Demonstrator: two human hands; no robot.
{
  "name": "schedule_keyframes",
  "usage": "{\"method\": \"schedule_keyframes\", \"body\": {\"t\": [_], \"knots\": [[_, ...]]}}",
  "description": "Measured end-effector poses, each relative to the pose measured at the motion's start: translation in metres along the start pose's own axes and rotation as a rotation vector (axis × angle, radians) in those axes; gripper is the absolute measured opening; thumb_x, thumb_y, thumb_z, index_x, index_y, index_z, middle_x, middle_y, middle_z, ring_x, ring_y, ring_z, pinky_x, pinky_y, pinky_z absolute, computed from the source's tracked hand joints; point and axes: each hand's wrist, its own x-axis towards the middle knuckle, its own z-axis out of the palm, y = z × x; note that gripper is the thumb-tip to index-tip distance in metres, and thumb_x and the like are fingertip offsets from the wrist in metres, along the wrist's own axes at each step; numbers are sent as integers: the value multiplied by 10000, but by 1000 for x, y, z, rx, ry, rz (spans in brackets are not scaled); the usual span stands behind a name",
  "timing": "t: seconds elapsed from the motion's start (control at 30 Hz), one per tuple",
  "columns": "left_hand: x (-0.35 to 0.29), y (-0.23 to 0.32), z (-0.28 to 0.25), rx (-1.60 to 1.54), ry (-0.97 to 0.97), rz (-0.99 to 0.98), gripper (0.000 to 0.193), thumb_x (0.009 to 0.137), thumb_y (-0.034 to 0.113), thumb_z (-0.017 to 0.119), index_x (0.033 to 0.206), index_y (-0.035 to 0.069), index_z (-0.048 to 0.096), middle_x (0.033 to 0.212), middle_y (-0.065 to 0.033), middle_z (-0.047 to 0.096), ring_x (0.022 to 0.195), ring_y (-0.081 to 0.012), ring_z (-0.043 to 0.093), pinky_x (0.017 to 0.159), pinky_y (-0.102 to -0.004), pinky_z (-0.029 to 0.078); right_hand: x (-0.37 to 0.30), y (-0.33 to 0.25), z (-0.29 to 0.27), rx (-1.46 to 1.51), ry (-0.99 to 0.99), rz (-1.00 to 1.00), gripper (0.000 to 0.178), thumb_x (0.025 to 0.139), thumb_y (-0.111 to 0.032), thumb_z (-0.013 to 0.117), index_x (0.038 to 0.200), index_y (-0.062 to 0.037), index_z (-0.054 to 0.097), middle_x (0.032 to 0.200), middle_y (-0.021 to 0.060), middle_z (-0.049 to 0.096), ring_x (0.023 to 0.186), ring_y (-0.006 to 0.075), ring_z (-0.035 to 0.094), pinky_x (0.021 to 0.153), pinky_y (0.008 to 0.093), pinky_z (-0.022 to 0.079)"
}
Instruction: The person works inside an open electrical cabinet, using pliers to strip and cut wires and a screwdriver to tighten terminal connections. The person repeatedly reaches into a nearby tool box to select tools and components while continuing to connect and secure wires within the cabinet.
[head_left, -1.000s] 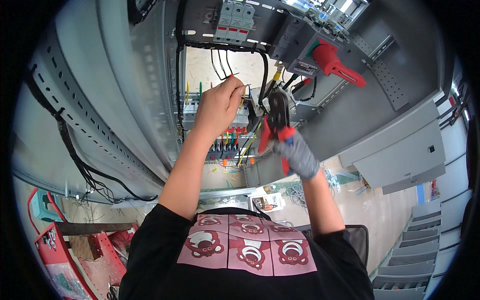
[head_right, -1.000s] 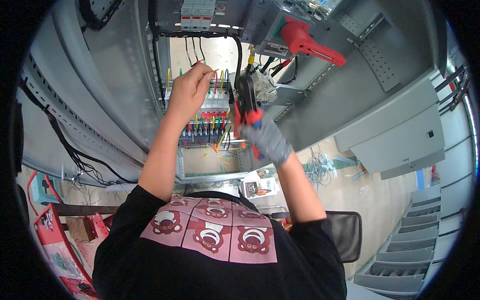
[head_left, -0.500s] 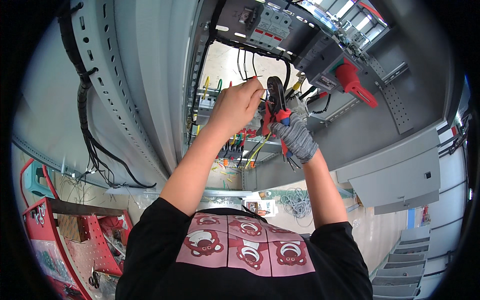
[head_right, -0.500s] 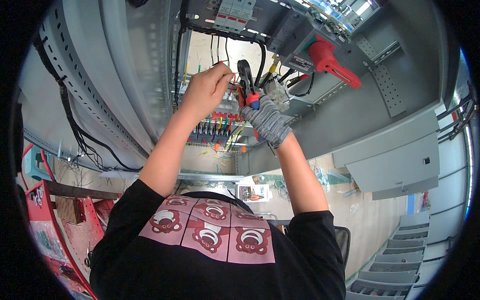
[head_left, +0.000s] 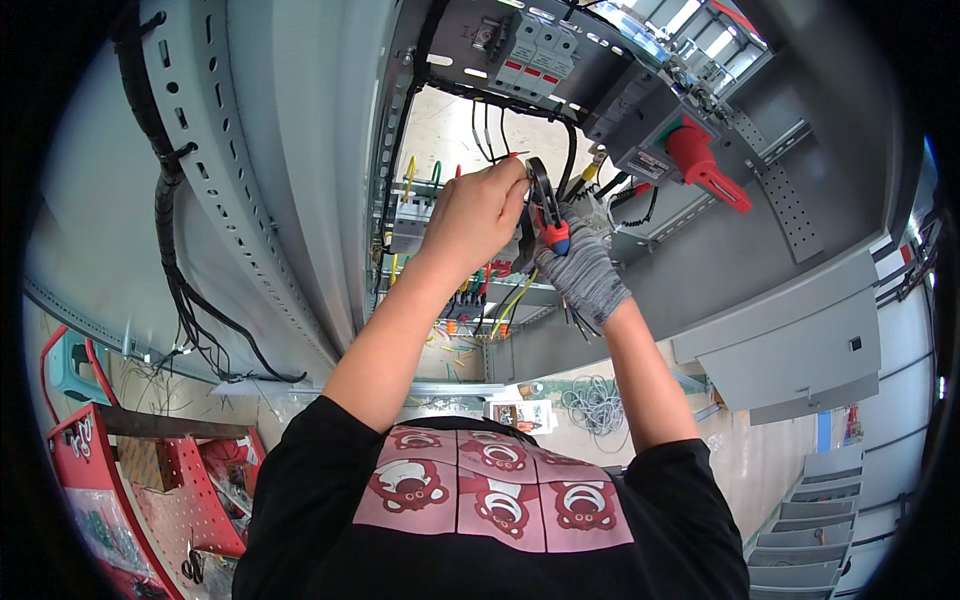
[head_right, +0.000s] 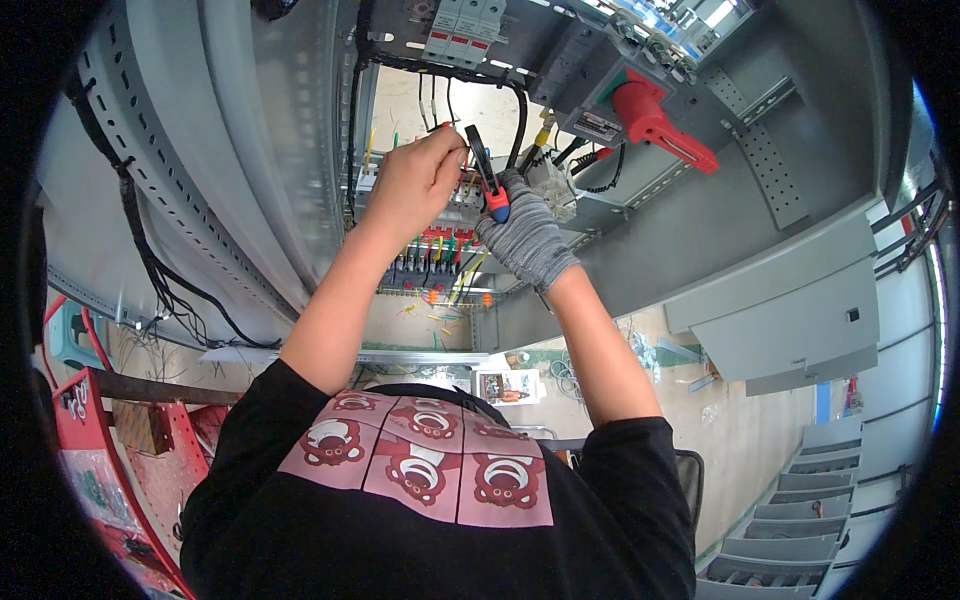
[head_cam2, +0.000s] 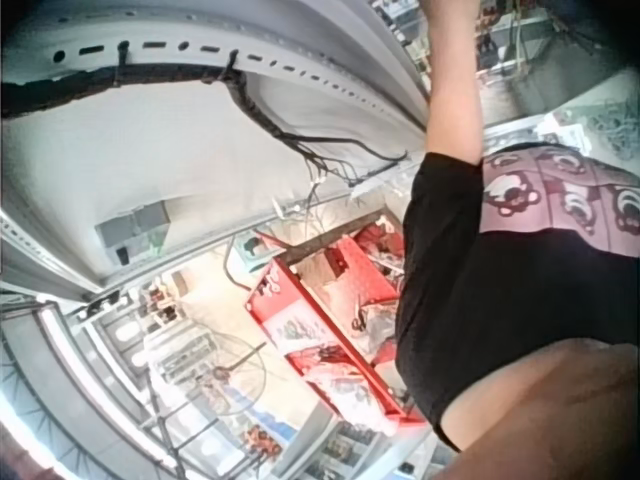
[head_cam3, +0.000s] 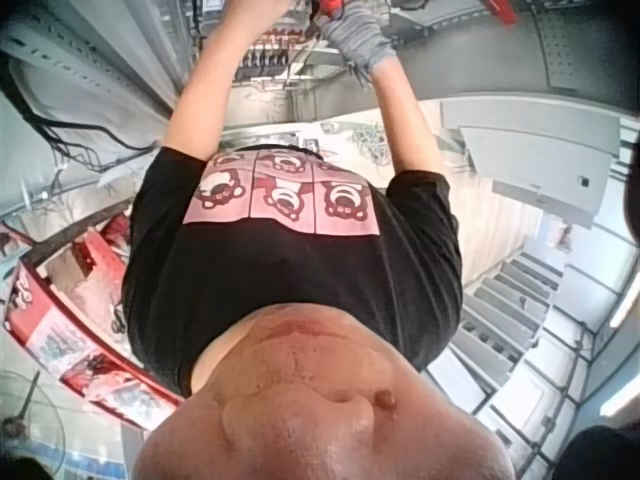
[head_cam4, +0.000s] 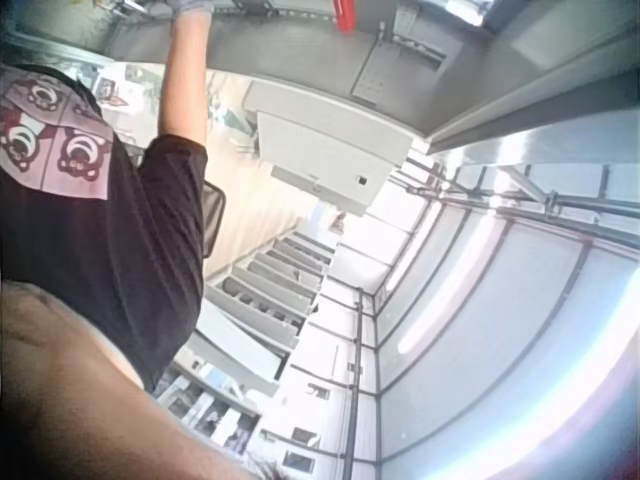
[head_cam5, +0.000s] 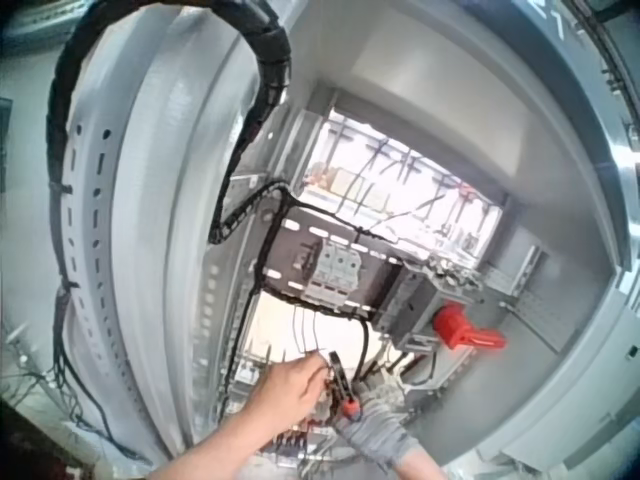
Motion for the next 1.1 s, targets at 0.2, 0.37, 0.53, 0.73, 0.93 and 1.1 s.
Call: {"method": "schedule_keyframes", "body": {"t": [0.2, 0.37, 0.53, 0.73, 0.93, 1.1], "knots": [[-2, -2, 2, -12, 32, -16, 63, 878, 82, 558, 873, 20, 554, 671, -162, 561, 603, -322, 580, 563, -379, 438, 9, 0, -2, -220, 43, -63, 400, 715, -157, 642, 1055, 19, 527, 854, 231, 612, 804, 412, 602, 714, 432, 491], [-10, -7, 6, -76, 0, -39, 80, 901, 87, 556, 931, 26, 597, 674, -138, 568, 559, -222, 544, 553, -308, 427, -15, 7, -7, 52, 33, -19, 524, 741, -166, 663, 1203, 17, 498, 1057, 250, 598, 959, 415, 593, 846, 421, 482], [-41, 4, -5, -210, 100, -211, 188, 925, 148, 542, 1085, 70, 602, 745, -99, 613, 561, -173, 565, 545, -325, 454, -68, 15, -4, 52, 651, -127, 553, 745, -113, 705, 1230, 4, 466, 1041, 218, 606, 939, 372, 615, 832, 399, 489], [-105, 8, 35, -1087, -74, -847, 358, 1012, 319, 376, 1136, 28, 544, 664, 32, 424, 504, -45, 286, 454, -211, 248, -114, 19, 12, 1263, 290, 319, 178, 889, -212, 627, 866, -39, 590, 648, 55, 596, 526, 146, 579, 483, 255, 466], [-113, 33, 53, -818, -383, -858, 490, 1020, 422, 285, 1081, 22, 561, 798, -56, 597, 642, -125, 519, 567, -278, 418, -115, 27, 59, 402, 285, 141, 334, 769, -176, 722, 1043, -13, 621, 895, 97, 664, 756, 196, 614, 714, 337, 498], [-127, 19, 63, -463, -399, -558, 376, 1001, 254, 300, 1125, -25, 519, 927, -183, 635, 838, -327, 616, 773, -389, 464, -114, 24, 62, 72, 342, -3, 278, 742, -120, 670, 998, -30, 609, 890, 186, 630, 814, 373, 615, 716, 382, 500]]}}
